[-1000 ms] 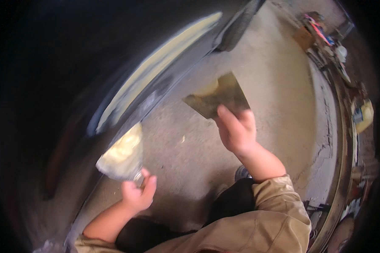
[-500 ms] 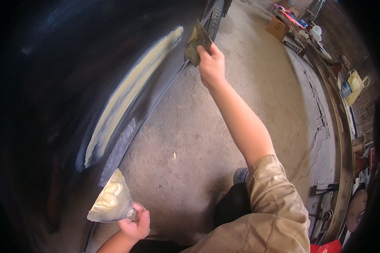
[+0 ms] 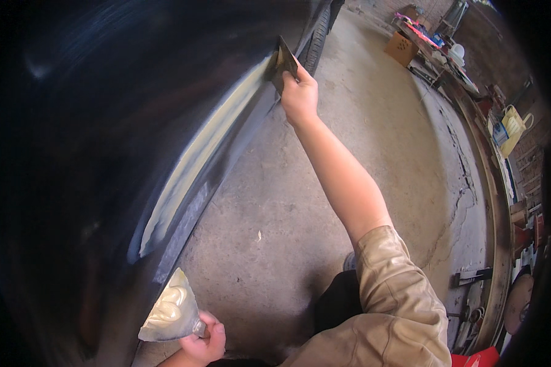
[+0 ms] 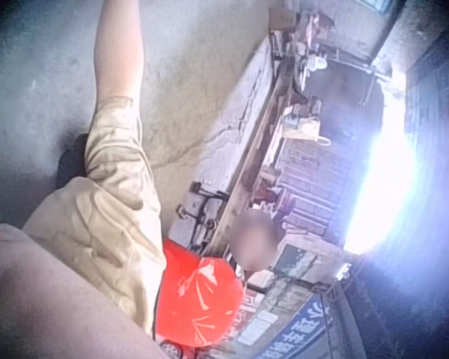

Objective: The person scoops body filler from a container onto a spreader and applies it to a damaged area on the side of a black car in a garage. They repeatedly smooth and level the filler along the panel using a metal spreader.

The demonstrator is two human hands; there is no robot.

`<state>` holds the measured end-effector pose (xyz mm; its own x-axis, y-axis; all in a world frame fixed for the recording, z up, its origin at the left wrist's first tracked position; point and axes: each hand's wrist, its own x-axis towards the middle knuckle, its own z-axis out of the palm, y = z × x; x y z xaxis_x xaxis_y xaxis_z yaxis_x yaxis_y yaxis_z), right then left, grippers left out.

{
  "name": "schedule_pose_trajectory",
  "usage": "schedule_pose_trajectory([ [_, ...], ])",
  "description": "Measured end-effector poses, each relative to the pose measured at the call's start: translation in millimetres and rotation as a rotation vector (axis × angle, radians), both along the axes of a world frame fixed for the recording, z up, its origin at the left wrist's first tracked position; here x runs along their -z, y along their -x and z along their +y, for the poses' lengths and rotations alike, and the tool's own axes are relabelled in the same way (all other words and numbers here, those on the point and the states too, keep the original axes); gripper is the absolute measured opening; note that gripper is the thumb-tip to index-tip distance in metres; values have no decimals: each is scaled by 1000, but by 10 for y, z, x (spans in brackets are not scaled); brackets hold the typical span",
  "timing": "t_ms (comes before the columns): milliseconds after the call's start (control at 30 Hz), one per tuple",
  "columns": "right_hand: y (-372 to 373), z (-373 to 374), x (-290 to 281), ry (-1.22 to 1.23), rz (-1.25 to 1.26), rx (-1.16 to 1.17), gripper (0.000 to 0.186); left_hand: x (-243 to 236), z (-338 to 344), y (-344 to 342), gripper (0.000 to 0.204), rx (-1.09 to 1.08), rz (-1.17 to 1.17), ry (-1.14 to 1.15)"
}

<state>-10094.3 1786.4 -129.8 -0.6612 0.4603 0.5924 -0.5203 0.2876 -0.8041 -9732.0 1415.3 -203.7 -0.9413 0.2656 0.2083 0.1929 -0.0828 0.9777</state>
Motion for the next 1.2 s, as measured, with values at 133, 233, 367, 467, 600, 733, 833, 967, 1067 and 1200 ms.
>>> schedule_pose_trajectory([
  [133, 23, -30, -8, -53, -16, 57, 46, 15, -91, -23, 20, -47, -88, -62],
  [233, 18, -58, -2, -90, 21, 81, 47, 41, -144, -27, 20, -9, -53, -23],
  [367, 24, -134, 62, -167, -1, 168, 48, 133, -237, -38, 19, 79, -37, 25],
  [467, 12, -187, 121, -158, 34, 156, 48, 203, -327, -50, 21, 179, -24, 147],
  [600, -58, -255, 158, -173, -12, 171, 46, 199, -406, -28, 26, 285, 3, 251],
  [733, -116, -386, 128, -145, 52, 210, 47, 96, -385, 51, 21, 249, -117, 3],
  [833, -191, -483, 142, -160, 58, 243, 46, 29, -344, 113, 21, 254, -124, -78],
  [967, -271, -592, 175, -169, 63, 262, 46, 1, -316, 162, 21, 289, -102, -29],
  [1067, -300, -672, 184, -177, 94, 256, 47, 5, -317, 172, 21, 293, -125, -57],
  [1200, -350, -762, 175, -180, 104, 254, 47, 7, -319, 163, 22, 296, -134, -58],
])
